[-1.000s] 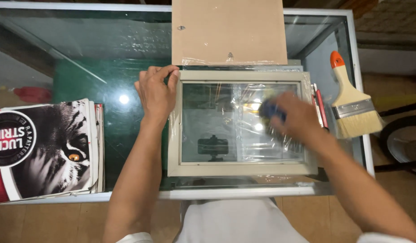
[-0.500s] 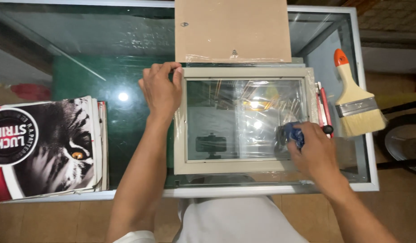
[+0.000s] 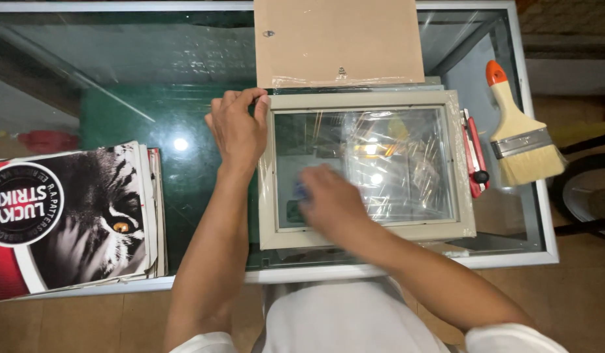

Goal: Cleaning the glass and assembling a picture frame with a poster inside.

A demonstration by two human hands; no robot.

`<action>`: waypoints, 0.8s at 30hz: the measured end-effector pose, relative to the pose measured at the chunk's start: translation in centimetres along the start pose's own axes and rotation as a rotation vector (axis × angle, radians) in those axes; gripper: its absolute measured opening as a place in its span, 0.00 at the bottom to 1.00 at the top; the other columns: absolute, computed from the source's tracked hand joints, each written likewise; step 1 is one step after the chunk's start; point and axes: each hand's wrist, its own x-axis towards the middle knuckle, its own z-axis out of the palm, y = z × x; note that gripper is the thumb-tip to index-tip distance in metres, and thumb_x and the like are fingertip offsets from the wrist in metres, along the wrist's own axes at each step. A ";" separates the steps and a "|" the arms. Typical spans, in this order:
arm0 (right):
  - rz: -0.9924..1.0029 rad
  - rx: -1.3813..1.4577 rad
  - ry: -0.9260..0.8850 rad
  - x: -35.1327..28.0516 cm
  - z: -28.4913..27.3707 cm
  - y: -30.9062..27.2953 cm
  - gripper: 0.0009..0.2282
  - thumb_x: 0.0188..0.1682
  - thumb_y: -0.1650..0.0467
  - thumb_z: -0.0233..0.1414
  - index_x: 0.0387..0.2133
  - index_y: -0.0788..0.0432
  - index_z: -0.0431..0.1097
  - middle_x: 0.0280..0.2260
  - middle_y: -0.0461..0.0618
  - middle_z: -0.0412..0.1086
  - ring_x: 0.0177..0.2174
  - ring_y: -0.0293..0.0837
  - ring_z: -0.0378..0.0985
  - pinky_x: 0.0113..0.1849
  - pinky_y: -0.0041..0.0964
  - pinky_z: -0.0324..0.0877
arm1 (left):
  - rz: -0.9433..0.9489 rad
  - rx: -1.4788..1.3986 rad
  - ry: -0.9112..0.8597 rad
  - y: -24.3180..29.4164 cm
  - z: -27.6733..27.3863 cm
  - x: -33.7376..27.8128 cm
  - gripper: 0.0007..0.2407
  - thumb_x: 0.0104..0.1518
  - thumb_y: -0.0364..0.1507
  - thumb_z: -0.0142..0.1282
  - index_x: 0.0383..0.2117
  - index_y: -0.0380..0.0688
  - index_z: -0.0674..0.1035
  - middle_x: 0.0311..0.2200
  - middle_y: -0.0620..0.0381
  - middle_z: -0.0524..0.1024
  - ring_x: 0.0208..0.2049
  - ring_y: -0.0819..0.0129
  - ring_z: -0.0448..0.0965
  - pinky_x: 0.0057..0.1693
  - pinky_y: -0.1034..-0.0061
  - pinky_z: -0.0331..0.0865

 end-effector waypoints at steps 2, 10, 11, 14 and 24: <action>0.151 -0.007 -0.030 -2.0 -2.0 4.0 0.17 0.43 0.70 0.56 0.48 0.59 0.71 0.46 0.62 0.71 0.48 0.68 0.75 0.43 0.62 0.73 | 0.002 -0.005 0.010 0.0 -0.1 0.0 0.02 0.62 0.39 0.60 0.37 0.66 0.83 0.34 0.66 0.74 0.44 0.61 0.73 0.51 0.63 0.62; 0.611 -0.334 0.339 -8.2 -4.5 15.2 0.12 0.45 0.67 0.57 0.42 0.54 0.72 0.35 0.59 0.74 0.39 0.64 0.80 0.41 0.58 0.72 | -0.006 -0.005 0.018 0.1 -0.1 0.0 0.02 0.62 0.38 0.60 0.37 0.66 0.83 0.33 0.67 0.74 0.44 0.63 0.73 0.51 0.65 0.61; 0.613 -0.329 0.338 -6.6 -4.1 12.8 0.12 0.45 0.67 0.57 0.42 0.54 0.72 0.35 0.59 0.74 0.39 0.64 0.80 0.41 0.58 0.72 | -0.004 -0.001 0.017 0.2 -0.2 0.0 0.02 0.62 0.38 0.60 0.37 0.66 0.83 0.33 0.67 0.74 0.44 0.63 0.73 0.51 0.65 0.61; 0.751 -0.129 0.087 -2.3 -2.3 5.6 0.17 0.42 0.66 0.59 0.46 0.45 0.71 0.38 0.53 0.76 0.41 0.61 0.82 0.43 0.55 0.76 | -0.021 -0.007 0.000 0.2 -0.3 0.0 0.03 0.62 0.39 0.59 0.37 0.66 0.83 0.33 0.67 0.74 0.44 0.63 0.73 0.52 0.65 0.61; 0.184 -0.059 0.019 4.0 -1.7 2.6 0.15 0.44 0.70 0.56 0.45 0.58 0.67 0.40 0.60 0.70 0.37 0.70 0.79 0.37 0.64 0.74 | -0.023 0.004 -0.025 -0.3 0.1 0.1 0.03 0.62 0.41 0.60 0.38 0.69 0.83 0.34 0.67 0.74 0.44 0.61 0.73 0.53 0.63 0.62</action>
